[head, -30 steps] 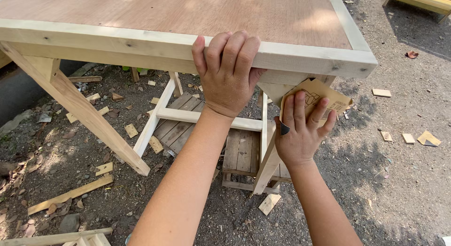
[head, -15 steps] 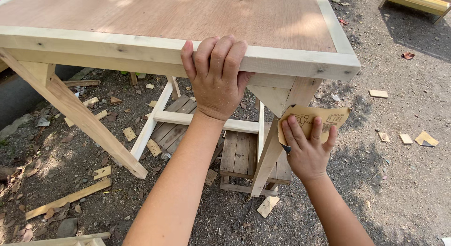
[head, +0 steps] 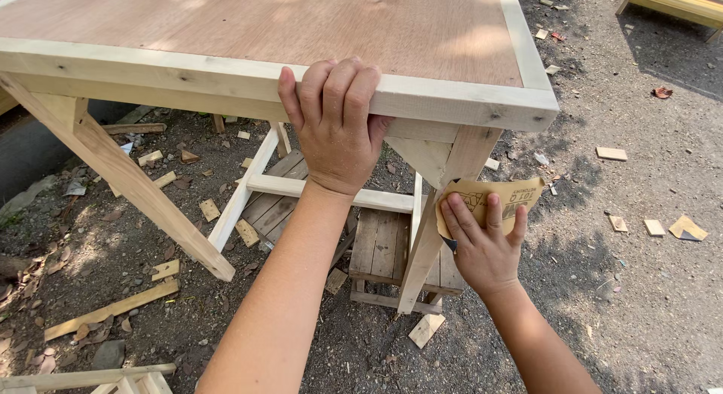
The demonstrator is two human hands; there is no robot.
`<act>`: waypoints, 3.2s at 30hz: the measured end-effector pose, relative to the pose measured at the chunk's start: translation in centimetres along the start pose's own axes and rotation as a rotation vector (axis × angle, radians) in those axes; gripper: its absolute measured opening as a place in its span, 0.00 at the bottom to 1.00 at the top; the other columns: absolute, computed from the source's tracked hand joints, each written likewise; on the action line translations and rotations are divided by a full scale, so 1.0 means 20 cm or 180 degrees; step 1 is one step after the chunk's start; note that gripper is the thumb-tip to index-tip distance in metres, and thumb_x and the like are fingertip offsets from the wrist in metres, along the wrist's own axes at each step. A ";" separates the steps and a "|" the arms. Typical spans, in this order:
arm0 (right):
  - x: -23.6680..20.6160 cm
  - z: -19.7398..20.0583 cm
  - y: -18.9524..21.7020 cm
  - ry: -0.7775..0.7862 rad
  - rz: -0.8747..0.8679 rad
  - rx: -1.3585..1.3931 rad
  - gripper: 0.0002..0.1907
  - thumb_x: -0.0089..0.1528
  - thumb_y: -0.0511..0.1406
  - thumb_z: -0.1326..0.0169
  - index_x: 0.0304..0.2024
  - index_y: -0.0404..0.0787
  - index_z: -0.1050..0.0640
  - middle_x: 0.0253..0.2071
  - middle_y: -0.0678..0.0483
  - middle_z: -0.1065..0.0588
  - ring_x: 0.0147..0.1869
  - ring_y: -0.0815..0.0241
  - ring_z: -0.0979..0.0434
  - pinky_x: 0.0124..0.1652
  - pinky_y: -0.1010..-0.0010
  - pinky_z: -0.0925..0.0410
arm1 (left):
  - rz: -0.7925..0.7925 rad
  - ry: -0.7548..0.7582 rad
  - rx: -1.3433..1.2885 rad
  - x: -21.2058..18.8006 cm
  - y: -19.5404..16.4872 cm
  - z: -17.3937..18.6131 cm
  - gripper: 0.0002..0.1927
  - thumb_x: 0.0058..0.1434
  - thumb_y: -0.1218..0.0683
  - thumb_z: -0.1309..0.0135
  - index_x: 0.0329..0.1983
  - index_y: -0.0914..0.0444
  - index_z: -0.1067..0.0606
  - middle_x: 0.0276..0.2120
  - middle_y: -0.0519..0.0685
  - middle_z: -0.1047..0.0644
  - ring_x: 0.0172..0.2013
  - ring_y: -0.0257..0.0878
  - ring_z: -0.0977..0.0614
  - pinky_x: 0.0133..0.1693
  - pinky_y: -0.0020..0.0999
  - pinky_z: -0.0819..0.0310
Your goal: The person sands the edges and legs of a wooden table using a sanding block. They move around the table to reach different sides and continue sanding the frame and legs.
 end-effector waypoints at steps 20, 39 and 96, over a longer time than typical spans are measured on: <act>0.10 0.08 0.01 -0.0210 0.0084 -0.0055 0.29 0.72 0.41 0.54 0.76 0.69 0.34 0.82 0.70 0.51 0.85 0.43 0.71 0.75 0.38 0.73 | 0.0015 -0.0014 0.0070 -0.02 0.02 0.02 0.19 0.75 0.39 0.48 0.62 0.48 0.35 0.58 0.39 0.31 0.66 0.41 0.33 0.77 0.53 0.66; -0.05 -0.04 0.04 -0.0074 -0.0098 0.0275 0.29 0.73 0.53 0.54 0.77 0.64 0.33 0.83 0.69 0.51 0.85 0.44 0.71 0.74 0.38 0.74 | 0.0119 0.0059 0.0078 -0.01 0.04 0.03 0.21 0.76 0.34 0.51 0.62 0.48 0.34 0.58 0.38 0.30 0.66 0.42 0.33 0.77 0.52 0.66; 0.10 0.12 -0.06 -0.0452 -0.0062 -0.0013 0.28 0.74 0.41 0.55 0.77 0.65 0.30 0.83 0.69 0.52 0.86 0.42 0.74 0.76 0.35 0.75 | 0.0128 -0.0145 0.0011 -0.02 0.00 0.07 0.19 0.75 0.34 0.51 0.61 0.46 0.32 0.57 0.37 0.30 0.66 0.40 0.33 0.76 0.49 0.68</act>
Point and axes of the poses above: each hand's wrist, its own x-axis towards the middle knuckle, its own z-axis out of the back of the hand, y = z × x, the point moved 6 cm from there along x, towards the middle knuckle
